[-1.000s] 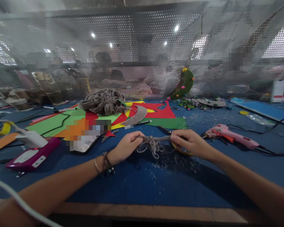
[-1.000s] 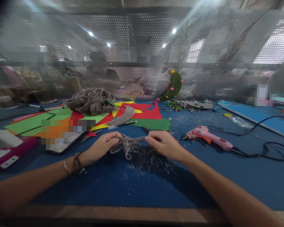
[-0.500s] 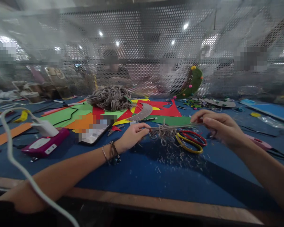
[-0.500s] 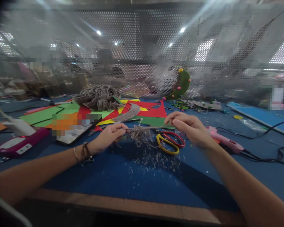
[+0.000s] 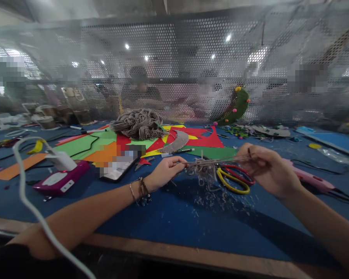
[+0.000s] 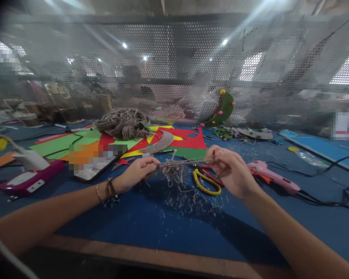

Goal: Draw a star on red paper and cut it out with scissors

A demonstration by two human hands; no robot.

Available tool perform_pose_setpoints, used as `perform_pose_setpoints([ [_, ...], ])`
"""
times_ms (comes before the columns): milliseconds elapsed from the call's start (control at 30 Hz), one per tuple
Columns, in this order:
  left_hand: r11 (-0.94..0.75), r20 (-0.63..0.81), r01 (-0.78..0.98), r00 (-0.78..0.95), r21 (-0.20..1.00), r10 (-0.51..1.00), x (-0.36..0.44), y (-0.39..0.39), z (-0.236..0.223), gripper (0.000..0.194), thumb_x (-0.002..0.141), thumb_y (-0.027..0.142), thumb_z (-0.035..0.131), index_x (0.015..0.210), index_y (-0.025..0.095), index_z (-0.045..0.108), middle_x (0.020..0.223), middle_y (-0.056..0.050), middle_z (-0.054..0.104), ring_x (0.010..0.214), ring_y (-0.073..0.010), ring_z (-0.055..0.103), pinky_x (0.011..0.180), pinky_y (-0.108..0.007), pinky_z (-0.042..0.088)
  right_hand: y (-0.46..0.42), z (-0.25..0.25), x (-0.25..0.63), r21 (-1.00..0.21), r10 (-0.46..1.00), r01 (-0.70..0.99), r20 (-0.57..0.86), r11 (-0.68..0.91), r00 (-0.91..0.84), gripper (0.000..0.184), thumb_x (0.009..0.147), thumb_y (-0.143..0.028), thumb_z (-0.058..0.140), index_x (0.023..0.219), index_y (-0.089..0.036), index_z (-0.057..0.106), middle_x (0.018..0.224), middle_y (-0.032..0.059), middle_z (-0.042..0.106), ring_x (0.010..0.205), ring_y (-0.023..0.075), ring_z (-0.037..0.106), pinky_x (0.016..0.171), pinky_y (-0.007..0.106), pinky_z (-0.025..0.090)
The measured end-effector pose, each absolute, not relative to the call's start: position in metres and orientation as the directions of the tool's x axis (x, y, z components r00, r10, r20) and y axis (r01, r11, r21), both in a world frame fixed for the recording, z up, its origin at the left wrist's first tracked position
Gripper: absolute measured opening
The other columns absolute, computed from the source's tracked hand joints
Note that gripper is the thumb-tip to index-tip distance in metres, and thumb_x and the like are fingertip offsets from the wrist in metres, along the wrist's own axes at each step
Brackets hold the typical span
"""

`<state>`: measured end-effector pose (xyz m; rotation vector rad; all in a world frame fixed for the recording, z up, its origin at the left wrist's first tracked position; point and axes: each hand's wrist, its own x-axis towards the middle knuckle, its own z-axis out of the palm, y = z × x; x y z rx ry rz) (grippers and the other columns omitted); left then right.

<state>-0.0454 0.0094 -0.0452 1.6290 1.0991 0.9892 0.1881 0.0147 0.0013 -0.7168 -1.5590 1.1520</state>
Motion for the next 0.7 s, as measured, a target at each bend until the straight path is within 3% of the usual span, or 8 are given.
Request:
perform_pose_setpoints([
  [100,-0.213,0.127,0.252,0.319,0.944,0.939,-0.045,0.008,-0.045,0.011,0.073,0.024,0.044,0.069,0.015,0.051,0.045,0.009,0.031,0.039,-0.0054,0.024,0.039,-0.017,0.018,0.017,-0.002,0.186,-0.936,0.862,-0.156,0.350,0.314,-0.365,0.037,0.073,-0.030,0.043,0.045,-0.018,0.023,0.050,-0.0013,0.028,0.049,0.0104,0.034,0.046,0.023,0.035],
  [167,-0.229,0.126,0.274,0.345,0.934,0.930,-0.045,0.007,-0.044,0.010,0.070,0.021,0.047,0.067,0.014,0.053,0.048,0.007,0.038,0.042,-0.0054,0.028,0.041,-0.017,0.020,0.018,-0.006,0.186,-0.956,0.848,-0.106,0.293,0.274,-0.441,0.039,0.072,-0.035,0.042,0.045,-0.018,0.020,0.047,-0.0021,0.025,0.048,0.0107,0.034,0.050,0.025,0.037],
  [300,-0.251,0.135,0.278,0.376,0.927,0.917,-0.047,0.006,-0.043,0.009,0.070,0.018,0.046,0.068,0.014,0.055,0.056,0.005,0.046,0.047,-0.0064,0.033,0.046,-0.018,0.026,0.018,-0.016,0.186,-0.951,0.796,0.144,0.139,0.273,-0.589,0.032,0.073,-0.037,0.048,0.050,-0.018,0.036,0.047,-0.0041,0.030,0.042,0.0067,0.024,0.039,0.021,0.024],
  [400,-0.262,0.147,0.237,0.413,0.936,0.899,-0.048,0.006,-0.043,0.010,0.070,0.016,0.045,0.068,0.015,0.055,0.064,0.003,0.051,0.056,-0.0081,0.042,0.054,-0.019,0.034,0.014,-0.019,0.181,-0.778,0.700,0.415,0.045,0.472,-0.713,0.017,0.075,-0.032,0.048,0.080,-0.015,0.050,0.051,-0.0058,0.034,0.044,0.0069,0.027,0.042,0.019,0.022],
  [500,-0.250,0.125,0.193,0.497,0.949,0.859,-0.047,0.004,-0.044,0.010,0.069,0.014,0.047,0.067,0.015,0.056,0.068,0.003,0.055,0.062,-0.0092,0.047,0.062,-0.020,0.038,0.008,-0.021,0.173,-0.573,0.644,0.535,-0.017,0.620,-0.765,0.032,0.077,-0.029,0.048,0.105,-0.015,0.044,0.049,-0.0079,0.033,0.044,0.0080,0.030,0.044,0.019,0.023],
  [567,-0.227,0.094,0.172,0.561,0.959,0.823,-0.046,0.002,-0.045,0.011,0.070,0.014,0.047,0.069,0.016,0.059,0.064,0.003,0.055,0.061,-0.0096,0.049,0.062,-0.021,0.040,0.005,-0.023,0.168,-0.499,0.626,0.548,-0.013,0.671,-0.779,0.028,0.076,-0.028,0.049,0.101,-0.016,0.048,0.052,-0.0058,0.040,0.046,0.0087,0.035,0.046,0.019,0.025],
  [633,-0.206,0.076,0.152,0.598,0.967,0.798,-0.045,0.001,-0.045,0.013,0.071,0.014,0.048,0.073,0.016,0.061,0.066,0.001,0.058,0.064,-0.0108,0.052,0.065,-0.022,0.041,0.004,-0.027,0.165,-0.451,0.616,0.538,0.034,0.712,-0.787,0.012,0.076,-0.026,0.048,0.081,-0.016,0.051,0.055,-0.0033,0.044,0.049,0.0089,0.038,0.048,0.020,0.026],
  [700,-0.195,0.079,0.130,0.601,0.972,0.796,-0.045,0.000,-0.044,0.015,0.071,0.014,0.048,0.077,0.017,0.061,0.076,-0.001,0.062,0.073,-0.0122,0.055,0.071,-0.023,0.041,0.005,-0.031,0.163,-0.440,0.621,0.526,0.096,0.728,-0.778,0.016,0.078,-0.024,0.043,0.063,-0.016,0.046,0.053,-0.0024,0.043,0.049,0.0086,0.036,0.048,0.020,0.026],
])
